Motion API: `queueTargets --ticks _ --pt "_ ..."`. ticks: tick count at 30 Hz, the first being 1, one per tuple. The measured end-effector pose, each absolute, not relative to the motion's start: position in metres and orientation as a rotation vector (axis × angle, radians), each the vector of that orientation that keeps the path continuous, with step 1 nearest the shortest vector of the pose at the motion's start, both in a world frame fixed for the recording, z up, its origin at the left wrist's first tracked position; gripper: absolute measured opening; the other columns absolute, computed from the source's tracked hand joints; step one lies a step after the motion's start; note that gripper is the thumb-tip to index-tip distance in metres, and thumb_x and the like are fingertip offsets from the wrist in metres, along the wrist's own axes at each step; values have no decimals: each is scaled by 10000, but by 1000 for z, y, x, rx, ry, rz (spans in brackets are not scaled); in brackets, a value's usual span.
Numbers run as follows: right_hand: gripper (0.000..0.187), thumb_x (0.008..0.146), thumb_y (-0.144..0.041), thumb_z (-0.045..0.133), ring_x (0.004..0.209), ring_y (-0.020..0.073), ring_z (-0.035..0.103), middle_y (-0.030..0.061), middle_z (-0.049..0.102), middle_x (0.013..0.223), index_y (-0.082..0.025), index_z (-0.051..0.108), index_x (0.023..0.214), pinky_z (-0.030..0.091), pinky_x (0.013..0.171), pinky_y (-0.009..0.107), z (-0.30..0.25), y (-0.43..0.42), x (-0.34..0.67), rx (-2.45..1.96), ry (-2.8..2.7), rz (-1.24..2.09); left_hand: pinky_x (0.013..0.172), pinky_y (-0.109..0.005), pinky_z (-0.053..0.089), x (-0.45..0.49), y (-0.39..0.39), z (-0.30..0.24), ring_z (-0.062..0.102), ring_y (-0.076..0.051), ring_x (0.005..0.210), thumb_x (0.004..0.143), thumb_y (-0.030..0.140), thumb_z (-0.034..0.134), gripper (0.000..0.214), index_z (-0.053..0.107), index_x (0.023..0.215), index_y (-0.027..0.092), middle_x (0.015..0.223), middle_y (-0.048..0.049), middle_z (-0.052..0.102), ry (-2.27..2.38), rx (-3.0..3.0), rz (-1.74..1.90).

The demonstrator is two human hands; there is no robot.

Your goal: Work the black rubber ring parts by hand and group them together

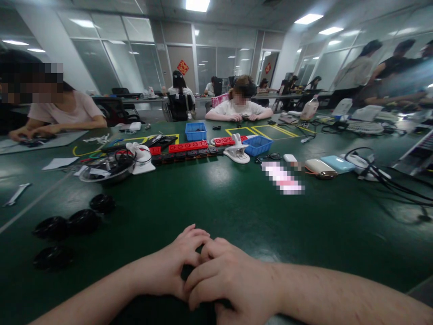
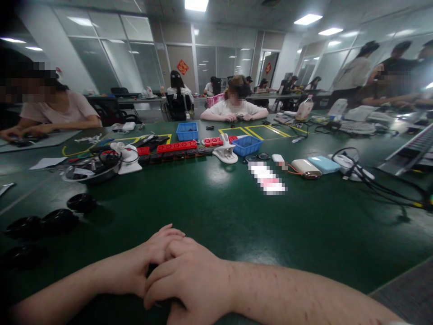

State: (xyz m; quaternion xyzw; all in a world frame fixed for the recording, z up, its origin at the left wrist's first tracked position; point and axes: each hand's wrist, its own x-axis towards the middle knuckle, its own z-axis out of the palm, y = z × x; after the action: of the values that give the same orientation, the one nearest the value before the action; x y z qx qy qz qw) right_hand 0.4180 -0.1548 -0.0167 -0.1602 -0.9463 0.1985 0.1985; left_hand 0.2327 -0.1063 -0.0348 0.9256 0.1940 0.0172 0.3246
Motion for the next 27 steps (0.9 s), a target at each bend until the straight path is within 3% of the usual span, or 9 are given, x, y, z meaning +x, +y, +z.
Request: queueTargets --ticks 4,8,11,15,18,21,27 --pt "158 727 -320 620 906 149 503 -47 658 1005 -214 593 841 348 878 303 -21 -154 418 -410 -2610 473 1056 -590 78 232 -106 -32 321 -319 1275 690 365 726 547 529 1198 416 1311 2 481 468 2456 -7" --pt "394 815 -522 496 938 169 522 43 622 1027 -178 593 980 375 821 305 -30 -154 415 -487 -2396 390 1032 -642 20 231 -114 -39 259 -369 1297 598 481 752 832 376 1330 360 1422 -56 339 460 2516 -27" --pt "516 771 -607 497 867 177 537 67 617 936 -140 590 970 399 737 300 -33 -156 412 -605 -2340 360 1002 -687 27 235 -127 -52 282 -426 1260 508 528 766 990 343 1357 245 1393 -140 352 619 2552 106" --pt "447 705 -529 634 810 187 535 63 603 889 -144 577 926 405 676 300 -32 -158 411 -806 -2482 340 1026 -650 103 241 -139 -58 451 -362 1109 557 442 741 692 523 1162 187 1124 -124 535 946 2545 352" --pt "367 728 -432 642 821 183 531 69 592 925 -144 560 939 419 708 306 -29 -155 414 -849 -2527 388 1042 -610 129 242 -135 -51 511 -301 990 545 391 746 511 592 992 200 983 -66 551 1012 2507 364" --pt "260 721 -303 626 856 182 523 57 598 923 -156 562 926 422 764 314 -25 -151 418 -814 -2520 429 1054 -581 121 241 -125 -43 496 -294 1008 521 308 760 451 617 935 199 1009 -50 537 939 2484 346" --pt "225 667 -162 512 914 174 523 40 632 951 -159 602 873 398 869 324 -21 -145 422 -599 -2533 479 1064 -405 237 238 -113 -43 396 -272 1175 571 121 699 251 670 794 234 1191 0 508 691 2495 311"
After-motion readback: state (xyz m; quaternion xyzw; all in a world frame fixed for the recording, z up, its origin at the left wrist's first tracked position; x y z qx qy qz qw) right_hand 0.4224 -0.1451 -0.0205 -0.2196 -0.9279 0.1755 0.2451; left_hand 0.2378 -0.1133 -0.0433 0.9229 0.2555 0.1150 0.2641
